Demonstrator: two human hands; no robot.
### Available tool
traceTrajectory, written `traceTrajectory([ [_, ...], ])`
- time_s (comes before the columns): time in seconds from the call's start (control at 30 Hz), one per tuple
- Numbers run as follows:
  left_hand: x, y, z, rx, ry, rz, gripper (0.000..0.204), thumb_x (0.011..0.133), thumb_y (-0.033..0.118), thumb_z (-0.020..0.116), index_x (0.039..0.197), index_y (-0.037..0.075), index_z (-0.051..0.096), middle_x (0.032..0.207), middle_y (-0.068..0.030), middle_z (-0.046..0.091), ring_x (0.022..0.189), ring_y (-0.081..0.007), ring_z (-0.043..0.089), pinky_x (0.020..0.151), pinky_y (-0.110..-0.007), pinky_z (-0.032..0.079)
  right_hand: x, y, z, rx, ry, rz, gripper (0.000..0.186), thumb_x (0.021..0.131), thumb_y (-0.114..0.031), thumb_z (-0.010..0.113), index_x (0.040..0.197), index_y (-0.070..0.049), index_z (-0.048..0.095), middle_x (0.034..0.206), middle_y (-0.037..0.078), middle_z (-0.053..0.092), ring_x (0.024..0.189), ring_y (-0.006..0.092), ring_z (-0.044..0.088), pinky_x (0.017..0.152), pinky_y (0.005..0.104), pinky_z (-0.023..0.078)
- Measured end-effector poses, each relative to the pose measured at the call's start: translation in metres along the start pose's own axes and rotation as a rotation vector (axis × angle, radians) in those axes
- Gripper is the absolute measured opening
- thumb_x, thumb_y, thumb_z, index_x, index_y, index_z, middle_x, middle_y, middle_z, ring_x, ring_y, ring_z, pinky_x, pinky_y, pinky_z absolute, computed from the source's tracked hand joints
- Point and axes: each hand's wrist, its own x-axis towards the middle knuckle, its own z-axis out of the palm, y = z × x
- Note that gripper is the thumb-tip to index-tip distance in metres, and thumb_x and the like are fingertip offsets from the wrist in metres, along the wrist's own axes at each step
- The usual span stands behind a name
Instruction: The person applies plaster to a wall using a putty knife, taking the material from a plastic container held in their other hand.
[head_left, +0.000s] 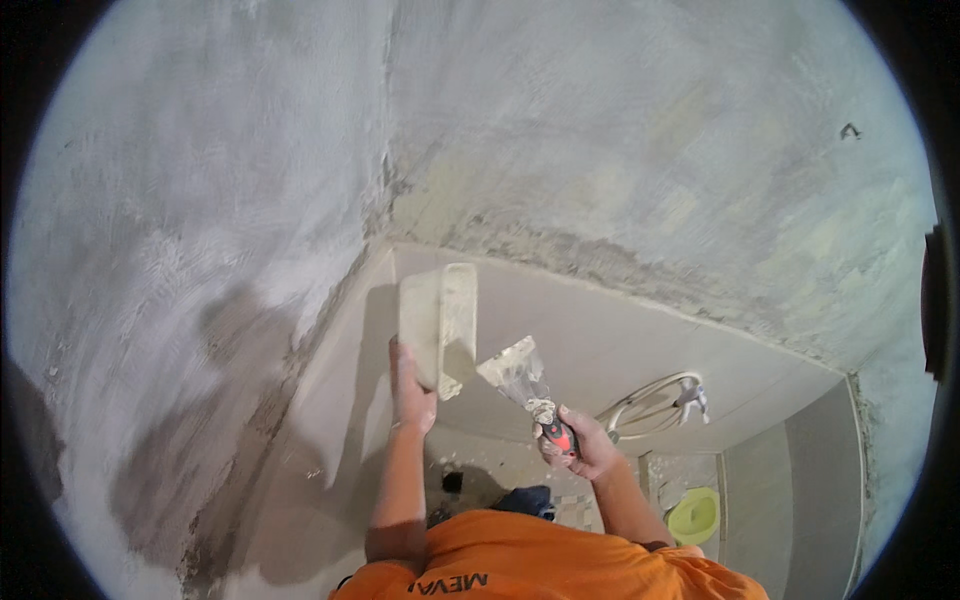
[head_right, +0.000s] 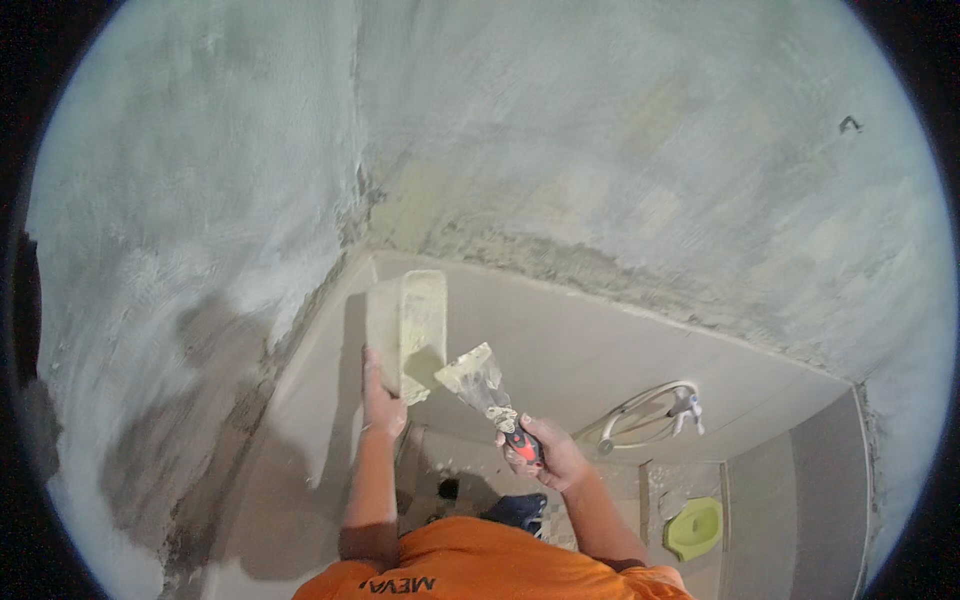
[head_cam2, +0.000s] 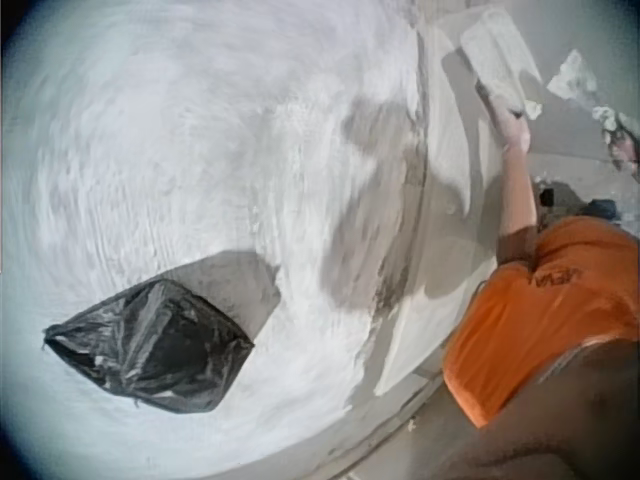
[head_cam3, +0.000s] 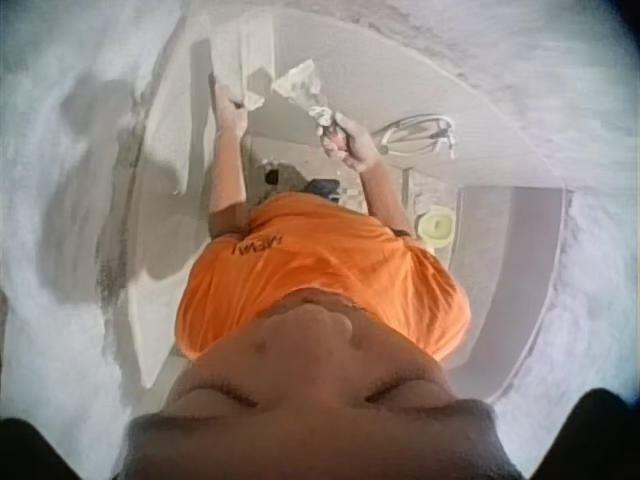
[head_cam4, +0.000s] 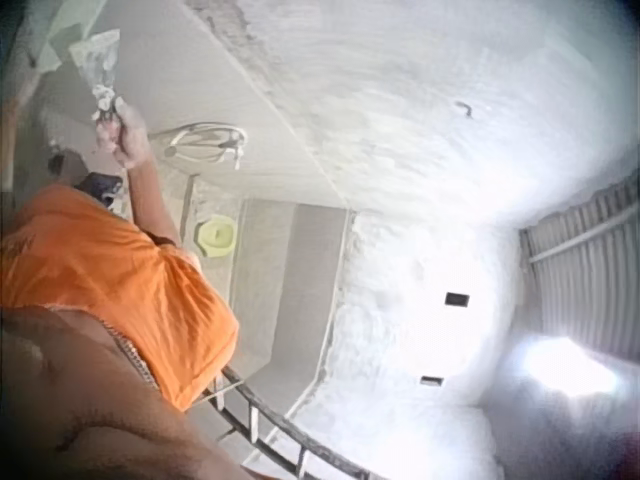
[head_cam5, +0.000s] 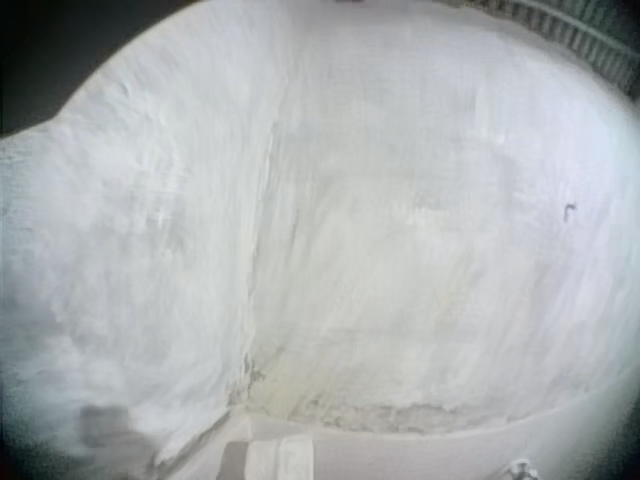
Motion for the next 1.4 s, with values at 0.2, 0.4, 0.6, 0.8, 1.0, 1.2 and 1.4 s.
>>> traceTrajectory([
  [0.2,-0.008,0.079,0.058,-0.590,-0.217,-0.266,0.076,0.106,0.061,0.038,0.160,0.008,0.026,0.158,-0.0143,0.041,0.142,-0.0325,0.046,0.112,-0.049,0.046,-0.002,-0.097,0.005,-0.426,0.164,-0.533,0.030,0.101,-0.030,0.065,0.117,-0.005,0.060,0.081,0.002,0.059,0.064,0.0106,0.054,0.055,0.0257,0.041],
  [0.4,-0.007,0.146,0.108,-0.657,-0.425,-0.214,0.075,0.106,0.062,0.038,0.159,0.010,0.029,0.154,-0.0141,0.047,0.137,-0.0329,0.052,0.107,-0.050,0.052,-0.023,-0.254,0.048,-1.205,0.602,-0.813,0.031,0.099,-0.032,0.070,0.095,-0.001,0.066,0.069,-0.001,0.056,0.061,0.0070,0.047,0.054,0.0277,0.038],
  [0.6,-0.001,0.187,0.138,-0.621,-0.453,-0.166,0.073,0.106,0.060,0.041,0.158,0.010,0.031,0.154,-0.0128,0.047,0.138,-0.0303,0.052,0.111,-0.046,0.049,-0.036,-0.379,0.066,-1.768,0.820,-0.948,0.056,0.096,-0.043,0.073,0.062,0.001,0.062,0.051,0.002,0.047,0.050,0.0103,0.039,0.047,0.0356,0.033],
  [0.8,0.020,0.200,0.158,-0.577,-0.508,-0.139,0.075,0.105,0.060,0.043,0.158,0.008,0.031,0.156,-0.0137,0.043,0.139,-0.0311,0.050,0.110,-0.049,0.048,-0.018,-0.453,0.113,-2.075,1.039,-0.945,0.054,0.089,-0.044,0.080,0.067,0.004,0.069,0.056,0.014,0.060,0.050,0.0216,0.056,0.052,0.0411,0.044],
  [1.0,0.014,0.211,0.164,-0.594,-0.476,-0.080,0.078,0.104,0.061,0.044,0.158,0.007,0.029,0.155,-0.0170,0.043,0.139,-0.0336,0.049,0.110,-0.052,0.048,-0.061,-0.508,0.118,-2.103,1.510,-0.884,0.062,0.081,-0.055,0.084,0.095,0.005,0.073,0.095,0.022,0.074,0.093,0.0328,0.073,0.077,0.0458,0.057],
  [1.2,-0.002,0.217,0.154,-0.528,-0.333,-0.083,0.079,0.103,0.062,0.045,0.158,0.007,0.030,0.154,-0.0178,0.044,0.138,-0.0348,0.051,0.111,-0.052,0.048,-0.115,-0.542,0.147,-2.398,1.542,-1.021,0.058,0.075,-0.052,0.088,0.080,0.002,0.068,0.079,0.018,0.070,0.069,0.0297,0.067,0.060,0.0469,0.050],
  [1.4,-0.011,0.235,0.151,-0.469,-0.298,-0.009,0.080,0.102,0.062,0.048,0.157,0.006,0.031,0.153,-0.0175,0.045,0.136,-0.0348,0.053,0.107,-0.051,0.050,-0.082,-0.492,0.204,-2.474,1.234,-0.902,0.060,0.081,-0.059,0.080,0.077,0.001,0.072,0.074,0.018,0.069,0.069,0.0312,0.068,0.062,0.0447,0.053],
])
